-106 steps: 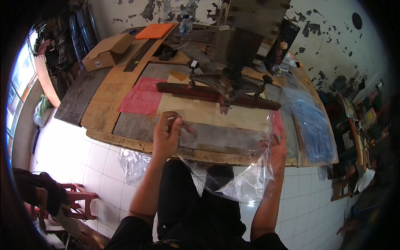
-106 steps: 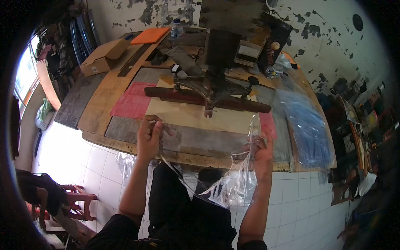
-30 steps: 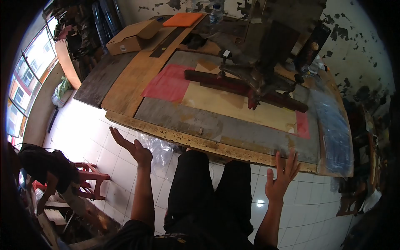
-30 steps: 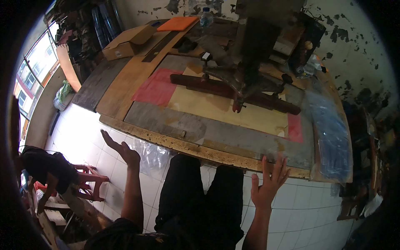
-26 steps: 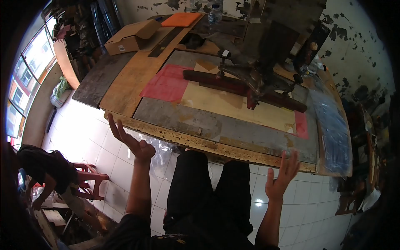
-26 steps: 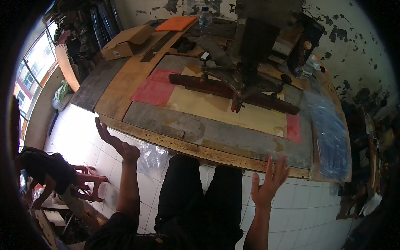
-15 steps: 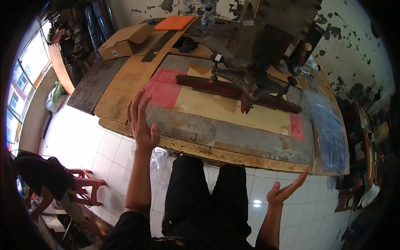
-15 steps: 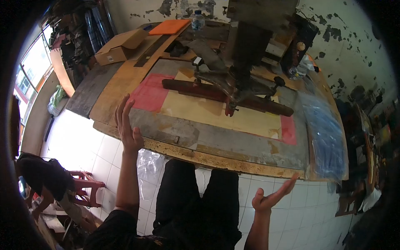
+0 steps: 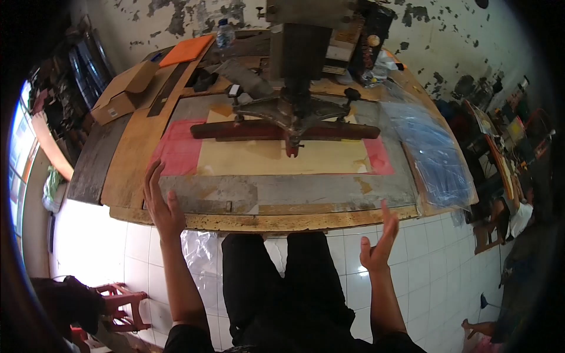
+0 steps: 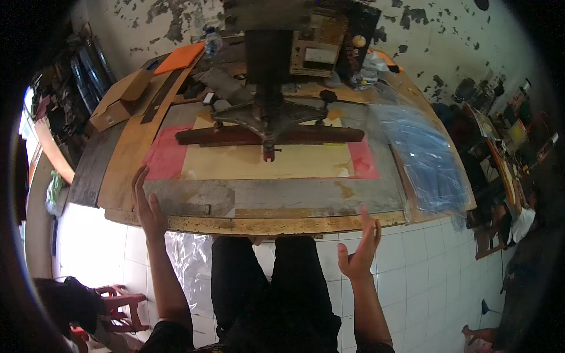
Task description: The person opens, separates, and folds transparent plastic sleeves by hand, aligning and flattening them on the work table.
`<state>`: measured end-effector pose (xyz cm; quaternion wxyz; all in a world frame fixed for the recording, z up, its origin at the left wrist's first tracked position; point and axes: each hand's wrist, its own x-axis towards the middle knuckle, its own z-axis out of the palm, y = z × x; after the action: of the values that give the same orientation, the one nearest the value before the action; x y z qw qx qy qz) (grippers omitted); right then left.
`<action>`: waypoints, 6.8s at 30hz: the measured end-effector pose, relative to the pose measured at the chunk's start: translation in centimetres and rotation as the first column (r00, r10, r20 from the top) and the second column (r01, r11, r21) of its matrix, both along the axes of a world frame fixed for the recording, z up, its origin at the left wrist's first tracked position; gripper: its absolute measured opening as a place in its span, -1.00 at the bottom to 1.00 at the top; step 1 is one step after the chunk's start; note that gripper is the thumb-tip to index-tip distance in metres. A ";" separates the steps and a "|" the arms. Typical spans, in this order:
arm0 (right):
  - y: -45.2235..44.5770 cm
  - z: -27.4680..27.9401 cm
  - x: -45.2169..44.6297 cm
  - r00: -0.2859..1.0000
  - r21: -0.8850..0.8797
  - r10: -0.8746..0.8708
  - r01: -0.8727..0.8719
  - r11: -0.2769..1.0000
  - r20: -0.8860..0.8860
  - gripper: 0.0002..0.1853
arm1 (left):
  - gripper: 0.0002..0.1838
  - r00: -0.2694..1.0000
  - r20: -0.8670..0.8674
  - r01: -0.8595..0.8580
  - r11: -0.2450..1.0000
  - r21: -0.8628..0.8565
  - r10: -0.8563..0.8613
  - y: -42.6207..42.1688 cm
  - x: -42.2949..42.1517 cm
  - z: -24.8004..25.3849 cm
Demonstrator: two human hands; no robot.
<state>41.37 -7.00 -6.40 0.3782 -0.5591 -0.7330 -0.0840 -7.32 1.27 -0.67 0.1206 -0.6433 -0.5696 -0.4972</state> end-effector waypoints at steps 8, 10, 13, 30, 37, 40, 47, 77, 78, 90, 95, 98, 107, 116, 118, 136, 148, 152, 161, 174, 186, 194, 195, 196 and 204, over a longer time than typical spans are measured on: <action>1.9 3.9 3.5 0.992 -0.150 -0.008 0.027 0.988 0.124 -0.48 | -0.52 0.995 0.081 -0.054 0.998 -0.043 0.058 -0.1 0.1 -0.8; 2.9 4.6 6.3 0.999 -0.185 0.042 -0.043 0.982 -0.006 -0.57 | -0.54 0.989 0.150 -0.003 0.996 -0.086 0.016 -0.1 0.0 -0.9; 6.1 7.2 11.9 0.949 -0.009 -0.285 0.288 0.957 0.132 -0.52 | -0.58 0.986 0.168 0.023 0.987 -0.162 0.004 -0.4 0.0 -0.9; 10.8 8.3 25.4 0.883 -0.271 -0.467 0.440 0.856 -0.041 -0.67 | -0.72 0.977 0.104 -0.154 0.950 -0.272 0.188 -2.2 1.0 -1.6; 9.2 8.3 24.5 0.897 -0.191 -0.439 0.439 0.878 0.042 -0.73 | -0.73 0.983 0.062 -0.149 0.954 -0.260 0.170 -2.4 0.6 -2.0; 12.1 6.9 32.2 0.898 -0.259 -0.440 0.432 0.864 0.030 -0.75 | -0.73 0.984 0.066 -0.143 0.952 -0.270 0.166 -2.4 0.6 -1.9; 9.6 21.5 19.9 0.881 0.345 -0.469 0.460 0.818 -0.064 -0.80 | -0.71 0.988 0.008 -0.147 0.964 -0.223 0.152 -2.6 0.6 -2.1; -4.5 8.1 -11.5 0.813 -0.227 0.381 -0.511 0.829 -0.441 -0.30 | -0.17 0.058 0.972 0.990 0.140 -0.027 -0.226 -13.8 17.5 -1.9; -4.5 8.3 -11.4 0.820 -0.211 0.377 -0.498 0.842 -0.431 -0.32 | -0.24 0.043 0.984 0.988 0.156 -0.015 -0.175 -13.7 17.3 -1.7; -10.3 12.3 8.0 0.887 -0.331 -0.197 0.053 0.942 -0.417 -0.73 | -0.35 0.044 0.987 0.459 0.881 0.118 -0.155 -9.7 9.9 1.0; -12.8 10.7 11.5 0.810 -0.511 -0.393 0.138 0.849 -0.435 -0.74 | -0.42 0.082 0.969 0.541 0.827 0.152 -0.232 -9.8 9.9 0.0; -11.1 10.1 6.6 0.876 -0.242 -0.481 0.461 0.854 -0.031 -0.49 | -0.48 -0.070 0.989 0.468 0.871 0.146 -0.128 -9.0 10.2 -3.1; -8.4 11.2 -2.6 0.932 -0.341 0.327 -0.362 0.867 -0.158 -0.31 | -0.44 -0.083 0.980 0.581 0.790 0.194 -0.179 -11.2 12.1 -1.0; -7.7 1.0 -7.4 0.941 -0.122 0.052 -0.098 0.988 -0.333 -0.66 | -0.30 0.446 0.885 0.492 0.862 -0.121 -0.130 -13.0 12.0 -1.0; -8.3 2.5 -6.0 0.977 0.024 0.005 0.000 1.000 -0.211 -0.74 | -0.17 0.963 0.271 0.043 0.983 -0.176 0.006 -13.1 12.2 0.0; -11.2 10.6 -3.6 0.992 0.296 0.108 -0.123 0.947 0.066 -0.68 | -0.89 0.655 0.685 0.681 0.641 -0.354 -0.318 -16.9 13.0 -0.1; -7.5 14.8 -7.9 0.901 -0.014 0.416 -0.417 0.909 0.121 -0.58 | -0.27 0.360 0.237 0.927 0.317 -0.199 -0.903 -17.8 16.1 5.2; -7.2 14.6 -7.4 0.912 -0.022 0.397 -0.397 0.918 0.106 -0.59 | -0.24 0.315 0.433 0.940 0.215 -0.263 -0.845 -17.3 15.4 4.5; -6.6 19.6 -2.7 0.994 0.211 -0.025 0.048 0.976 -0.108 -0.62 | -0.76 0.606 0.474 0.771 0.327 -0.546 -0.639 -15.1 12.5 2.0; -4.3 24.3 1.4 0.992 -0.360 0.058 -0.094 0.928 -0.108 -0.87 | -0.59 0.877 0.305 0.479 0.738 -0.475 -0.372 -8.6 8.2 11.0; -11.2 27.3 -0.1 0.821 -0.563 0.571 -0.465 0.683 0.015 -0.78 | -0.86 0.826 0.270 0.564 0.710 -0.423 -0.495 -14.9 3.6 15.3; -10.5 24.0 -0.2 0.918 -0.564 0.379 -0.253 0.786 0.117 -0.79 | -0.80 0.634 0.480 0.770 0.436 -0.466 -0.606 -16.7 2.4 10.4; -10.5 24.0 -0.1 0.916 -0.563 0.383 -0.256 0.786 0.117 -0.79 | -0.80 0.609 0.559 0.793 0.408 -0.453 -0.562 -16.9 2.5 10.1; -10.4 24.1 0.0 0.909 -0.555 0.396 -0.263 0.789 0.132 -0.79 | -0.80 0.611 0.558 0.791 0.411 -0.453 -0.562 -16.8 2.2 10.2; -9.3 23.6 4.0 0.862 -0.728 0.422 -0.478 0.491 -0.281 -0.85 | -0.48 -0.235 0.759 0.923 -0.385 -0.022 -0.607 -13.9 2.1 7.8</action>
<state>45.35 -16.26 17.24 0.1307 -0.4573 -0.8023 0.3608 -5.24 -12.63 7.10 -0.6679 -0.6872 -0.0071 -0.2857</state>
